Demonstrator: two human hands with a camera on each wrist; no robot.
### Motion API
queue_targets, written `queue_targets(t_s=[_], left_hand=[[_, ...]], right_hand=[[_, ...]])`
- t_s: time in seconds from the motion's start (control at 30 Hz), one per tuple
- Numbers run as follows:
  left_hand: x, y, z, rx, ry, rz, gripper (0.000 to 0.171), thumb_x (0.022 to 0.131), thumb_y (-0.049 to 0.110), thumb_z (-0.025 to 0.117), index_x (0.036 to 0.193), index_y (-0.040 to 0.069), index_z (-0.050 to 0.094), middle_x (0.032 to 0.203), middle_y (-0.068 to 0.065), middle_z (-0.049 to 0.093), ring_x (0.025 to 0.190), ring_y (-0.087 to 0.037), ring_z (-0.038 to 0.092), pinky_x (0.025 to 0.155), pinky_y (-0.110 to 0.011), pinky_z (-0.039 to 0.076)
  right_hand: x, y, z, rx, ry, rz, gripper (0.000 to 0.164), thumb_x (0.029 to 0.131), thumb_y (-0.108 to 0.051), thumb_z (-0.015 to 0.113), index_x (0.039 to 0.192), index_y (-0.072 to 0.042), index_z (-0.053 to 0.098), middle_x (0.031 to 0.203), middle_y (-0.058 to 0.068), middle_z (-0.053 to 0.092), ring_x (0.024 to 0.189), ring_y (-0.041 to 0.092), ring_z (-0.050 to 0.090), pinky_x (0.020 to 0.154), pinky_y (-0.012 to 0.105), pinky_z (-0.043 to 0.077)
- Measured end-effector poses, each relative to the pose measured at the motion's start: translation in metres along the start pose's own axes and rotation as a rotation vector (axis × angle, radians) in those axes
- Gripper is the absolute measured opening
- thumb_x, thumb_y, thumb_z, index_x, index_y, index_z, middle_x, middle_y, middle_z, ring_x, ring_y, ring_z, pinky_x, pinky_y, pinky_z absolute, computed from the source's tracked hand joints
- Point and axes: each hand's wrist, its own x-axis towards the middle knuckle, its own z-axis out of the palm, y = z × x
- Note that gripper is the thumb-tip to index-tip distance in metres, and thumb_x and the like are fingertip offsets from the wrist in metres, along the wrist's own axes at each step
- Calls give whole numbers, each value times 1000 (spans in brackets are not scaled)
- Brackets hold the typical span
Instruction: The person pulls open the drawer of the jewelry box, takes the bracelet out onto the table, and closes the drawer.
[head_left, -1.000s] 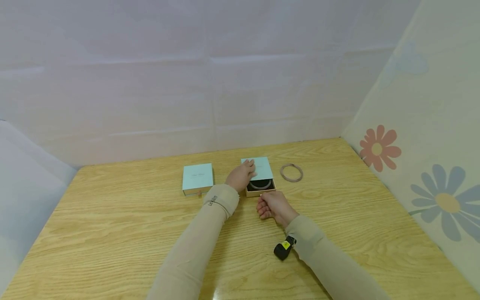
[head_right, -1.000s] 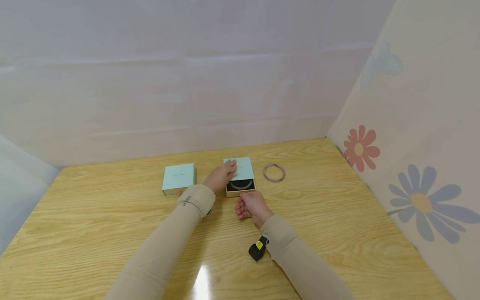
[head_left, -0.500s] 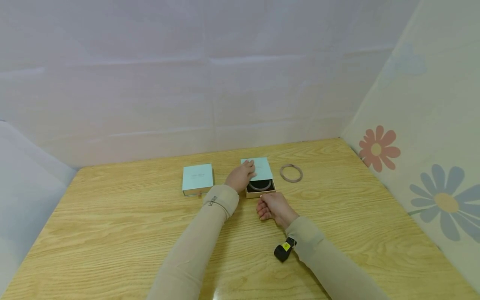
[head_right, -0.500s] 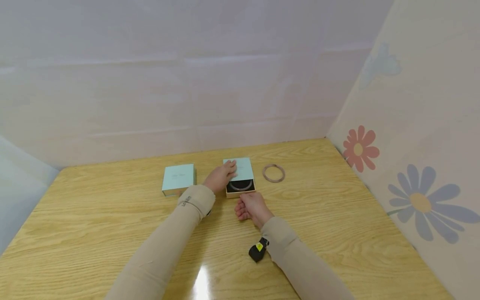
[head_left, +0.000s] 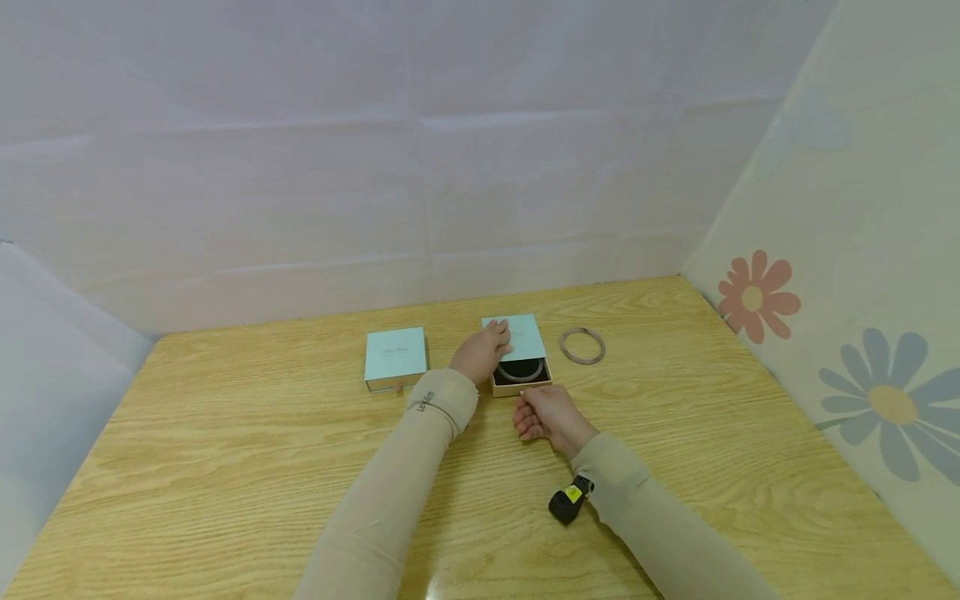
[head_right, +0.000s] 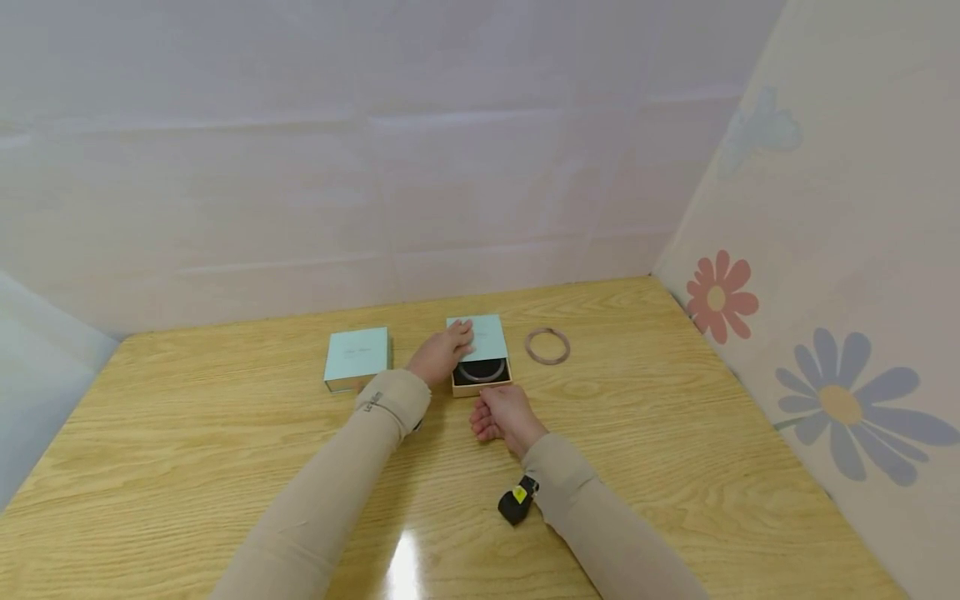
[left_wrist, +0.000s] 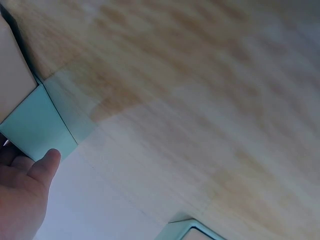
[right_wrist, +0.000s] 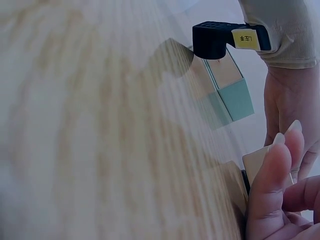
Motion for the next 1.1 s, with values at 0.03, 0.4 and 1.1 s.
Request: queue_targets(t_s=[0.03,0.4,1.1], left_hand=[[0,0,0,0,1,0,45,104,17,45,146,0,41,156,-13,29,145,-27,22,117,-36,30],[2,-4,5,9,6,3,46,104,18,46,146,0,41,156,-13,29,145,-28,22,117,-36,29],[1,-3,4,-3,13,-7,46,104,19,46,146,0,41,156,-11,29,145,-25,22,117,-34,30]], right_hand=[[-1,0,0,-1,-1,0,26,101,-9,38,87,5,55,58,3,57,43,7,53,40,19,51],[-4,0,-1,-2,-15,-7,28,101,-9,38,87,6,56,58,3,57,44,8,54,40,20,51],[-8,0,-1,15,-15,5,27,102,-9,39,87,6,56,58,3,57,44,8,54,40,20,51]])
